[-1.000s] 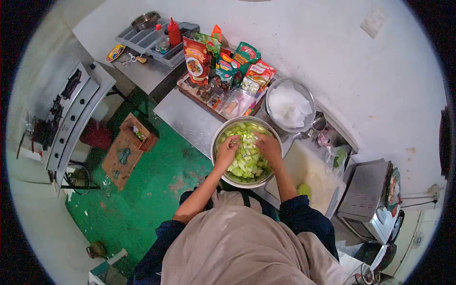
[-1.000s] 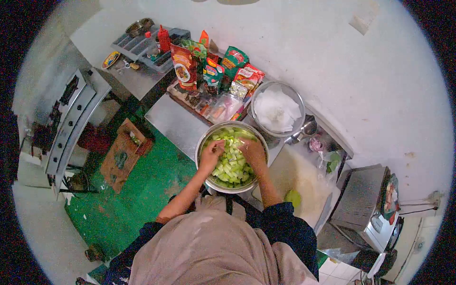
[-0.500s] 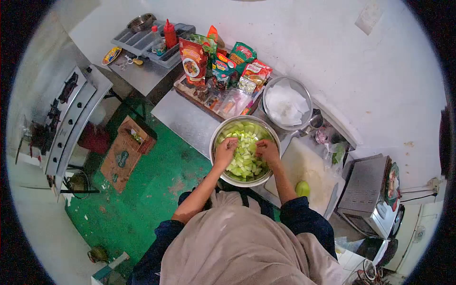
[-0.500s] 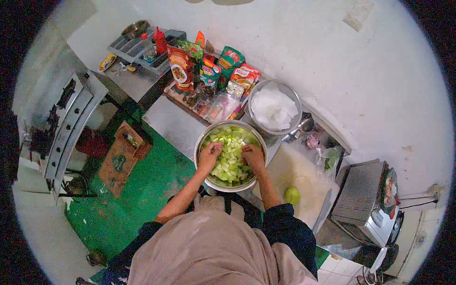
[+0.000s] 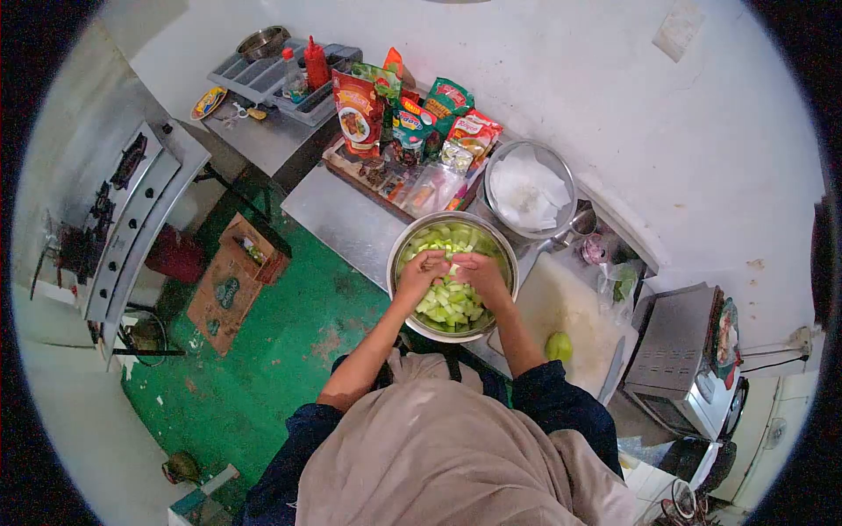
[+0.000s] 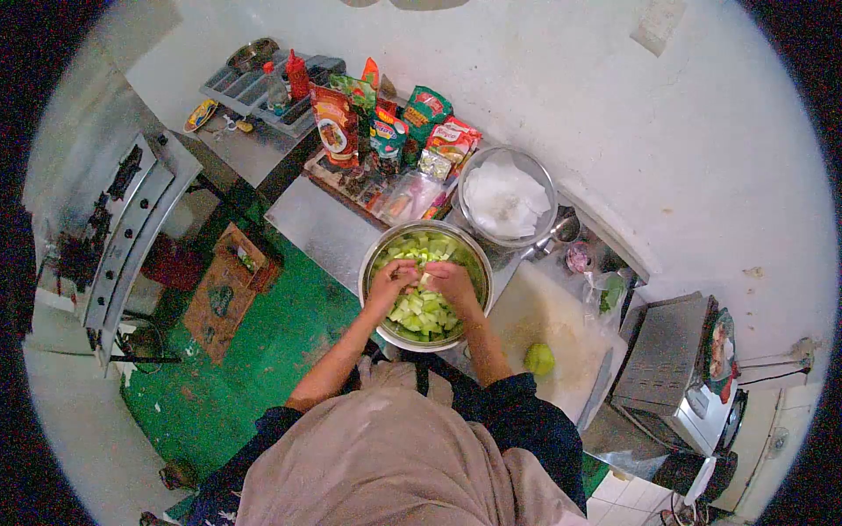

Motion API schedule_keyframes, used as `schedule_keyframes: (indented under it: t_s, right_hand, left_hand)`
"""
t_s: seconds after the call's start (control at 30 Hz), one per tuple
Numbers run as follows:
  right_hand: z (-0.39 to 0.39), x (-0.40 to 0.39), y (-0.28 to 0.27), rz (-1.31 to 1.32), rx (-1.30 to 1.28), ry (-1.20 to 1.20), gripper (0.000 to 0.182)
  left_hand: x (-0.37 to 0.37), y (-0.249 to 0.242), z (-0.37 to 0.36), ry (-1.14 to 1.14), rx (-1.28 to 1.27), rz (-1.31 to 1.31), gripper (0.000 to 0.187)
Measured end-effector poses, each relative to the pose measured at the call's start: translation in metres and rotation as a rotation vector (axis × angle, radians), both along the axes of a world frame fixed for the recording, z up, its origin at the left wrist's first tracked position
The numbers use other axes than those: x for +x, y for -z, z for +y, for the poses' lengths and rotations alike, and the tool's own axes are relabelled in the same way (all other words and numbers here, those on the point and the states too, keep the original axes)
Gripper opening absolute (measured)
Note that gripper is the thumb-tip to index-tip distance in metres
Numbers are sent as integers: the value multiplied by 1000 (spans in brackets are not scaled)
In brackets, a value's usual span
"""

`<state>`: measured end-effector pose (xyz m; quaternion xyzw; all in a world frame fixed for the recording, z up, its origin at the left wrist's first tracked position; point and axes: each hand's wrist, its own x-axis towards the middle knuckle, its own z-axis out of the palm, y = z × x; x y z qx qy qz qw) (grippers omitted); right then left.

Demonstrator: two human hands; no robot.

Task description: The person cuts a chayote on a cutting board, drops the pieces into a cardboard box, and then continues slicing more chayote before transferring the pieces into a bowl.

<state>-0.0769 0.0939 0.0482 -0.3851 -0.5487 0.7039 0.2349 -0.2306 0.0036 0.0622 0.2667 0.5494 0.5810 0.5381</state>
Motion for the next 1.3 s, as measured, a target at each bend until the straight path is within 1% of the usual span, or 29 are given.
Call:
schedule_keyframes:
  t_s: [0.1,0.13,0.23,0.33,0.43,0.53,0.6,0.7,0.8,0.83,0.9,0.93,1.03,1.13,1.2,1.23,1.3]
  right_hand:
    - [-8,-7,-1,-204,321,14,24]
    - [-10,-9,-1,-276,434,28,22]
    - [-18,-12,-39,-280,471,-9,15]
    - [-14,-10,-33,-93,193,-30,12]
    - [-10,-6,-33,-23,8,-12,17]
    - [-7,-2,-38,88,-254,8,20]
    - [-7,1,-46,60,-271,-14,24]
    - [-7,3,-46,72,-269,-27,25]
    - [-7,2,-34,157,-255,-1,23]
    - [-7,1,-29,192,-251,13,22]
    - [-5,-3,-19,169,-224,15,19]
    - [-6,-5,-20,157,-210,16,18]
    - [-8,-5,-26,118,-181,8,22]
    - [-7,-7,-29,102,-272,3,25]
    - [-9,-6,-38,227,-389,56,27]
    - [-10,-6,-44,289,-446,83,28]
    - [-7,-1,-34,363,-420,58,30]
  left_hand:
    - [1,0,-1,92,68,156,30]
    - [0,2,-1,97,89,143,30]
    - [-3,7,-2,97,128,91,30]
    - [-3,3,-3,81,105,1,28]
    - [-4,3,-3,81,46,-94,27]
    - [-8,1,-4,69,-19,-173,23]
    - [-10,7,-3,57,-14,-258,21]
    - [-12,3,-4,54,-6,-266,20]
    - [-7,4,-3,38,14,-225,21]
    - [-6,1,-4,76,30,-200,21]
    - [-6,-4,-5,152,63,-151,20]
    - [-5,-6,-6,153,73,-141,21]
    - [-4,-10,-7,149,86,-104,22]
    - [-7,2,-5,113,41,-83,24]
    - [-8,16,0,66,-13,-108,26]
    - [-7,14,0,50,3,-122,26]
    - [-5,12,0,17,34,-149,28]
